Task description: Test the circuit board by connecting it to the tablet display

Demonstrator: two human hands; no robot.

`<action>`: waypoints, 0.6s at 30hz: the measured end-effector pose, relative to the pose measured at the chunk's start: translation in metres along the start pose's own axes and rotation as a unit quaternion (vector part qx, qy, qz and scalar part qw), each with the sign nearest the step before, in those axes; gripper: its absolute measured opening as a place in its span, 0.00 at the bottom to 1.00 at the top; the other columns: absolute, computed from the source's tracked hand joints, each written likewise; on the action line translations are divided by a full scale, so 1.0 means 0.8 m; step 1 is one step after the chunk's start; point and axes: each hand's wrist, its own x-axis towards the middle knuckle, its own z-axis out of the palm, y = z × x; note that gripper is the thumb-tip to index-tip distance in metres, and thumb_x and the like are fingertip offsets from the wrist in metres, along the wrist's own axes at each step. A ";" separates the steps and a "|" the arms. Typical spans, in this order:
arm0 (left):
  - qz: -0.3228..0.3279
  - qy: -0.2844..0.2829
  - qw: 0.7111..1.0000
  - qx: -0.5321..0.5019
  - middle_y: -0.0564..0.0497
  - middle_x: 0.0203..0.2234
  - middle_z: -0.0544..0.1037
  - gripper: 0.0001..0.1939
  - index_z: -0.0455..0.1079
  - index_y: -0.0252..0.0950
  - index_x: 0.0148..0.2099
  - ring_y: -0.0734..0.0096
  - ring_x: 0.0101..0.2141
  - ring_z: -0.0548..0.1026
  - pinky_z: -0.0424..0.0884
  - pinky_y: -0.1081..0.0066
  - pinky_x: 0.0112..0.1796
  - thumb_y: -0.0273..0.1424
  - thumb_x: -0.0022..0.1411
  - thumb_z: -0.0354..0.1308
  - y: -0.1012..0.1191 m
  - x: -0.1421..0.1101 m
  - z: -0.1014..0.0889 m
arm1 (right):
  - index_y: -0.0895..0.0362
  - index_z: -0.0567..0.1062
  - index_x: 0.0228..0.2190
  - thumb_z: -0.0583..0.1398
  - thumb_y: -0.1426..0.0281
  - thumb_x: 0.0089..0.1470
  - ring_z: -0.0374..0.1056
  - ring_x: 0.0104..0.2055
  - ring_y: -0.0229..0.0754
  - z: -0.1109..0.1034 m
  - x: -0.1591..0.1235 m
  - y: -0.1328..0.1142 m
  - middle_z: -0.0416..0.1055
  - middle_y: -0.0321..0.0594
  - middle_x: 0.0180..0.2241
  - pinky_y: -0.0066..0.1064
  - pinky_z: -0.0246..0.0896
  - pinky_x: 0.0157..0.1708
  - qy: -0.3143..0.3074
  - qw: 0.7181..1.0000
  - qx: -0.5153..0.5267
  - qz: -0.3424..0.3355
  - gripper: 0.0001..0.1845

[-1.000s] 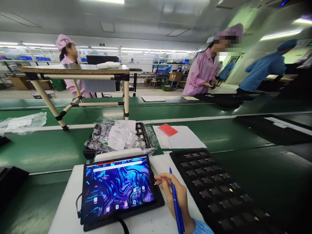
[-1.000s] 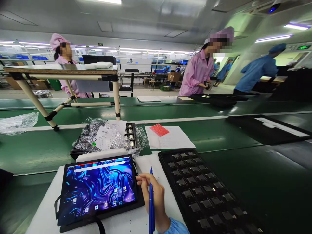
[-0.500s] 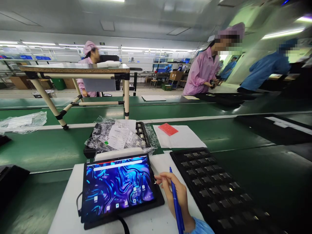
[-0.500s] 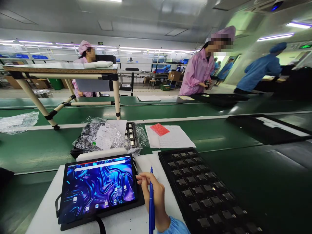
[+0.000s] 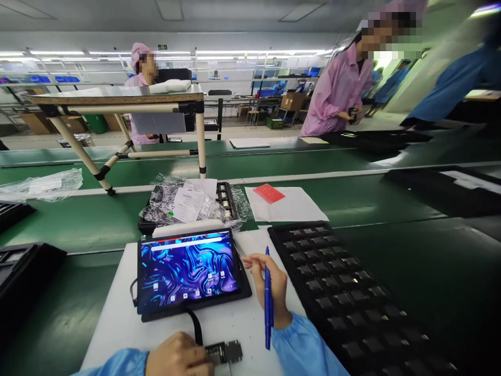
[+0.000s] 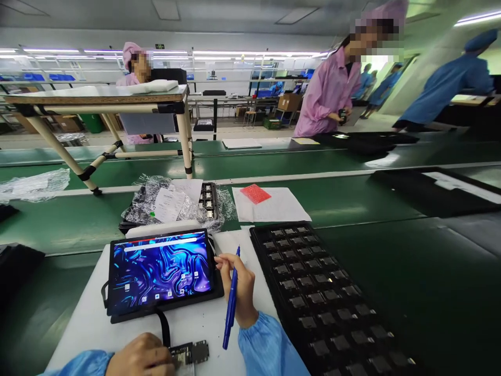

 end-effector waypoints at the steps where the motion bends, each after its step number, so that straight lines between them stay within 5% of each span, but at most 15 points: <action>1: -0.009 0.001 1.000 0.004 0.51 0.20 0.69 0.21 0.63 0.37 0.33 0.71 0.17 0.64 0.58 0.70 0.20 0.31 0.72 0.32 0.004 0.002 -0.001 | 0.56 0.72 0.32 0.54 0.70 0.58 0.75 0.25 0.40 -0.001 0.000 0.000 0.79 0.41 0.28 0.30 0.73 0.26 0.002 1.000 0.002 -0.003 0.07; 5: -0.186 -0.012 0.981 -0.053 0.51 0.28 0.70 0.05 0.64 0.37 0.31 0.76 0.22 0.70 0.65 0.79 0.24 0.22 0.57 0.53 0.024 0.014 0.003 | 0.56 0.71 0.33 0.53 0.71 0.59 0.75 0.24 0.39 -0.003 -0.002 -0.004 0.79 0.40 0.29 0.29 0.73 0.26 0.007 1.000 0.014 -0.021 0.07; 9: -0.364 -0.131 0.920 0.063 0.50 0.28 0.72 0.06 0.67 0.36 0.30 0.68 0.24 0.75 0.71 0.74 0.26 0.21 0.48 0.57 0.038 0.032 0.020 | 0.55 0.71 0.34 0.53 0.73 0.59 0.75 0.26 0.39 -0.004 -0.015 -0.010 0.79 0.39 0.30 0.29 0.73 0.28 -0.006 0.999 0.027 -0.045 0.07; 12: -0.407 -0.177 0.888 0.119 0.48 0.28 0.75 0.03 0.70 0.36 0.32 0.58 0.25 0.77 0.73 0.66 0.26 0.26 0.53 0.56 0.040 0.042 0.035 | 0.54 0.72 0.35 0.53 0.74 0.59 0.76 0.27 0.39 -0.002 -0.025 -0.013 0.79 0.38 0.30 0.29 0.73 0.29 -0.029 0.997 0.032 -0.063 0.08; 18: -0.427 -0.161 0.880 0.134 0.48 0.26 0.76 0.06 0.72 0.36 0.30 0.53 0.25 0.78 0.74 0.61 0.28 0.26 0.55 0.54 0.047 0.046 0.044 | 0.55 0.73 0.35 0.53 0.76 0.59 0.76 0.27 0.38 -0.003 -0.024 -0.023 0.78 0.37 0.29 0.26 0.72 0.29 -0.058 0.994 0.029 -0.093 0.09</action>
